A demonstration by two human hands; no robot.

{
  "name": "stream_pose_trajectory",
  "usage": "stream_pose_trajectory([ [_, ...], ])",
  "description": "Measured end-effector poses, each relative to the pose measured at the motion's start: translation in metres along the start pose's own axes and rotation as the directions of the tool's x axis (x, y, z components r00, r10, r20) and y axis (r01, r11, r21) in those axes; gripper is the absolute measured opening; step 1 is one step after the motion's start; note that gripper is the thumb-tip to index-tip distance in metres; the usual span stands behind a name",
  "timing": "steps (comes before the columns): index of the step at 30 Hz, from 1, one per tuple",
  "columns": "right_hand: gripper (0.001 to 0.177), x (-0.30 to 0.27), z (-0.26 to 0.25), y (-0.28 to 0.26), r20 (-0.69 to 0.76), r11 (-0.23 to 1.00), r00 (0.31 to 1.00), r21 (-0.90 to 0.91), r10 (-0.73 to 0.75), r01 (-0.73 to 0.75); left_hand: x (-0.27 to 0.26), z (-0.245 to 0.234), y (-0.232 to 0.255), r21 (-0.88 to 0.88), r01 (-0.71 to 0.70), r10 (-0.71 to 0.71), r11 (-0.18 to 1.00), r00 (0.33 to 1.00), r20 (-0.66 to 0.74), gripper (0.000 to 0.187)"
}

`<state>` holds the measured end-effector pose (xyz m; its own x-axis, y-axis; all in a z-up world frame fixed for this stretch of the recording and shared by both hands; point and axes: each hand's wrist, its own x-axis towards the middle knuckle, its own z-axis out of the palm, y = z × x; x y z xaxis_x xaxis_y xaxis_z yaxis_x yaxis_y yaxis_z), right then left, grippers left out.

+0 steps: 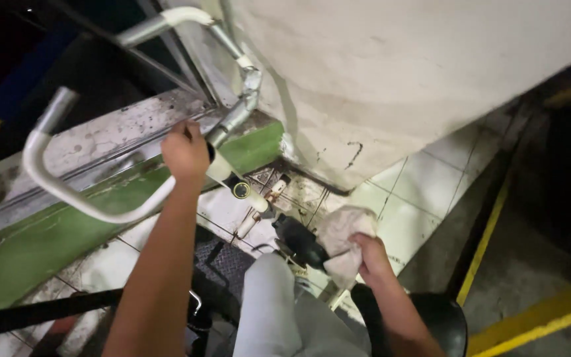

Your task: Cleaning gym machines and bike seats by wiping them with a cloth.

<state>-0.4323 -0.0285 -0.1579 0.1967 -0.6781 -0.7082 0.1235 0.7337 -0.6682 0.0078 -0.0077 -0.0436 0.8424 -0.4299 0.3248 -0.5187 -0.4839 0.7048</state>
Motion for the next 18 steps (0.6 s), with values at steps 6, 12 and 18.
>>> stream_pose_trajectory([
  [6, 0.015, 0.022, -0.01, 0.024, 0.154, 0.998, 0.987, -0.045, -0.036, 0.044, -0.037, -0.03, -0.006, 0.078, -0.364, 0.372, 0.928, 0.915, -0.153, 0.019],
  [12, 0.008, 0.035, 0.041, 0.039, 0.229, 0.956, 0.968, -0.291, 0.104, -0.034, -0.151, -0.157, -0.045, 0.078, -0.328, 0.331, 0.941, 0.943, -0.033, 0.019],
  [18, 0.036, 0.011, 0.097, 0.054, 0.351, 0.919, 0.933, -0.389, 0.078, 0.07, -0.263, -0.266, -0.145, 0.187, 0.445, -0.481, 0.876, 0.836, 0.265, 0.035],
])
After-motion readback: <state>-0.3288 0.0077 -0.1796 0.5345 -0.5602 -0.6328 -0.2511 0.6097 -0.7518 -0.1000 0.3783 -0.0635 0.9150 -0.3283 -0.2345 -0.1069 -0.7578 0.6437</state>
